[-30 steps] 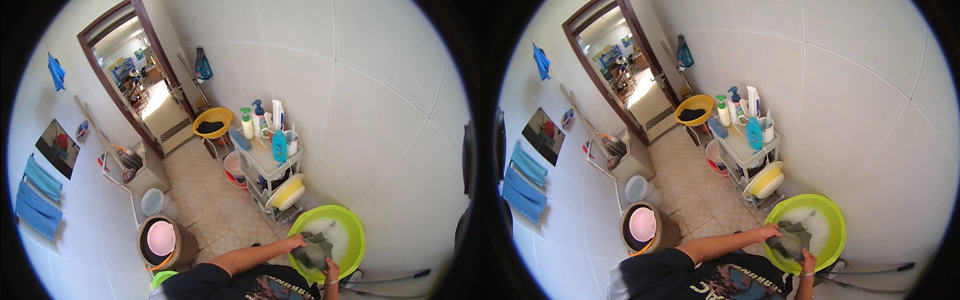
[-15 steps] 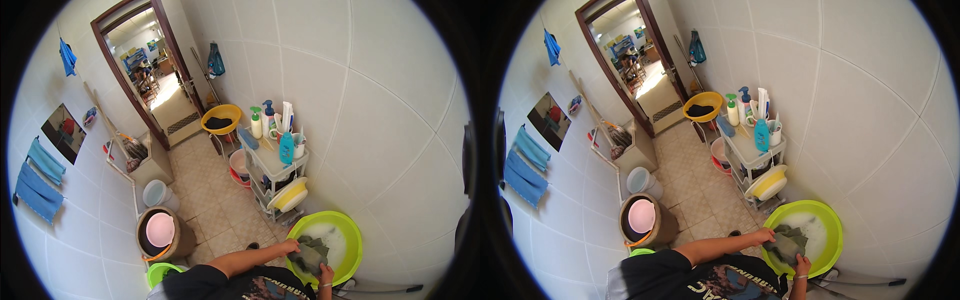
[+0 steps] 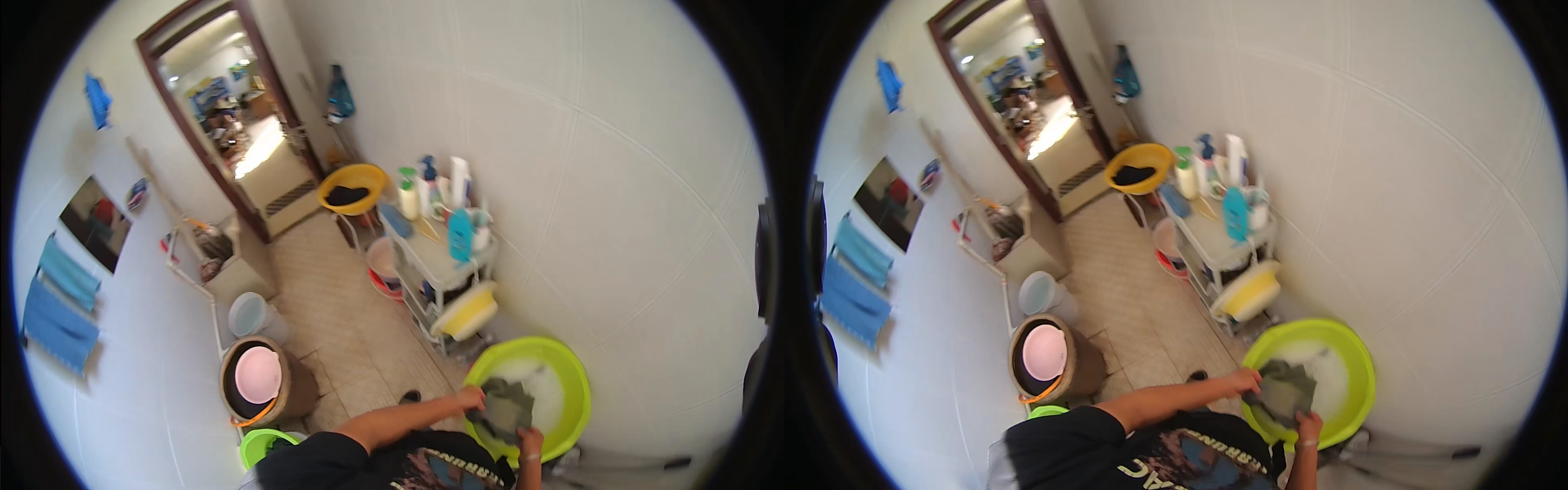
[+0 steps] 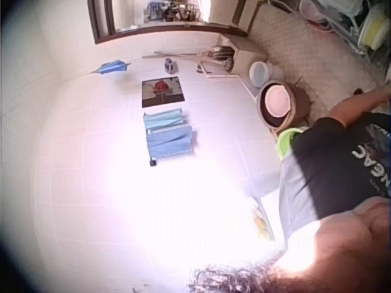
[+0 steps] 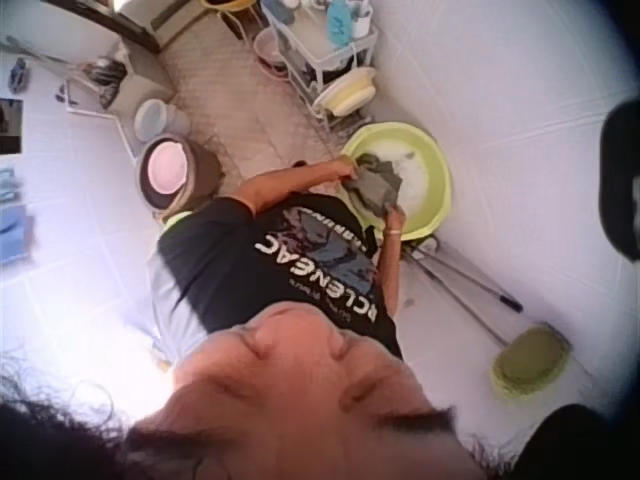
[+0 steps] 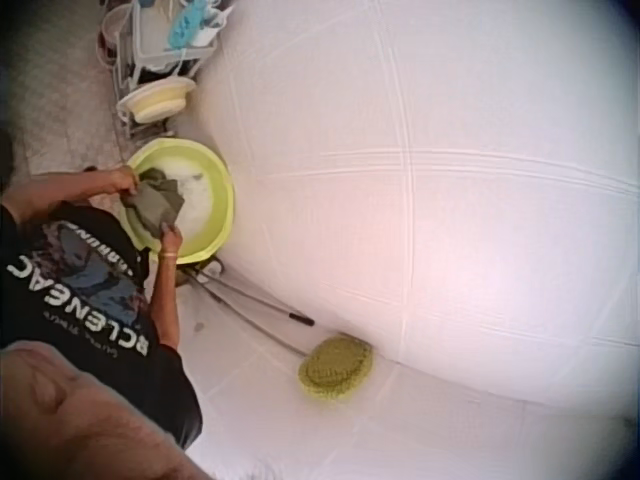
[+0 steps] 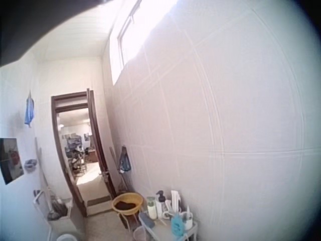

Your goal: The person hand washes a gray cloth in a yellow basin filled with soapy water. They repeatedly submerge, scrub, and wring the cloth, then lift it to inspect before continuing to agitate it in the basin.

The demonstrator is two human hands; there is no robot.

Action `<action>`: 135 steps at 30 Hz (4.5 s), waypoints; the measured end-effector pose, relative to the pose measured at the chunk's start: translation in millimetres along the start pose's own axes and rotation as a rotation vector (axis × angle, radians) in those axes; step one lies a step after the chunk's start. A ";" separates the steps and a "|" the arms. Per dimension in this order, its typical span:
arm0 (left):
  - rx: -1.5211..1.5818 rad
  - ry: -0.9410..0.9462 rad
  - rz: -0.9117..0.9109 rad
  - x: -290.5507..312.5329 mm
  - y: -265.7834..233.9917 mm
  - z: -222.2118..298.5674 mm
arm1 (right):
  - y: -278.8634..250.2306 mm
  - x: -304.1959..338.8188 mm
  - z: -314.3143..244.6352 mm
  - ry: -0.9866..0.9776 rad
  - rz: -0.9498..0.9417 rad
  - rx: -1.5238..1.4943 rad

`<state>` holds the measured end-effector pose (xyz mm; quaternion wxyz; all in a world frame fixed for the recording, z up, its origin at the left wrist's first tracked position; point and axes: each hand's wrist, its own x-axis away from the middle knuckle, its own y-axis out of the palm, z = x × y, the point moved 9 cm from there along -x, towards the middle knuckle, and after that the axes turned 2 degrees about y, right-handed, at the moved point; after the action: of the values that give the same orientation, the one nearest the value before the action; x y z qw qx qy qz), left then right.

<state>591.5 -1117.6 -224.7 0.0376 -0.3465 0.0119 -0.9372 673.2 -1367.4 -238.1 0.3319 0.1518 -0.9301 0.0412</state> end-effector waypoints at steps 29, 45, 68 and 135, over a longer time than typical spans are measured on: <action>0.659 -0.037 0.121 0.5 -16.4 -4.6 | 4.5 15.2 -53.6 -0.144 0.072 -0.131; 0.379 -0.065 0.223 7.2 -13.0 -1.3 | -2.6 6.3 -26.8 0.015 0.008 0.020; -0.038 0.023 0.208 27.5 -20.3 -3.4 | -0.6 -0.7 10.6 -0.032 -0.010 0.127; 0.742 -0.161 0.120 -142.6 86.5 -9.6 | 48.2 -89.6 -98.0 -0.470 0.374 0.463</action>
<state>698.7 -1192.6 -328.7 0.2159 -0.3807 -0.3106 -0.8438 783.3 -1281.3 -217.3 0.0533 0.0555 -0.9586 0.2743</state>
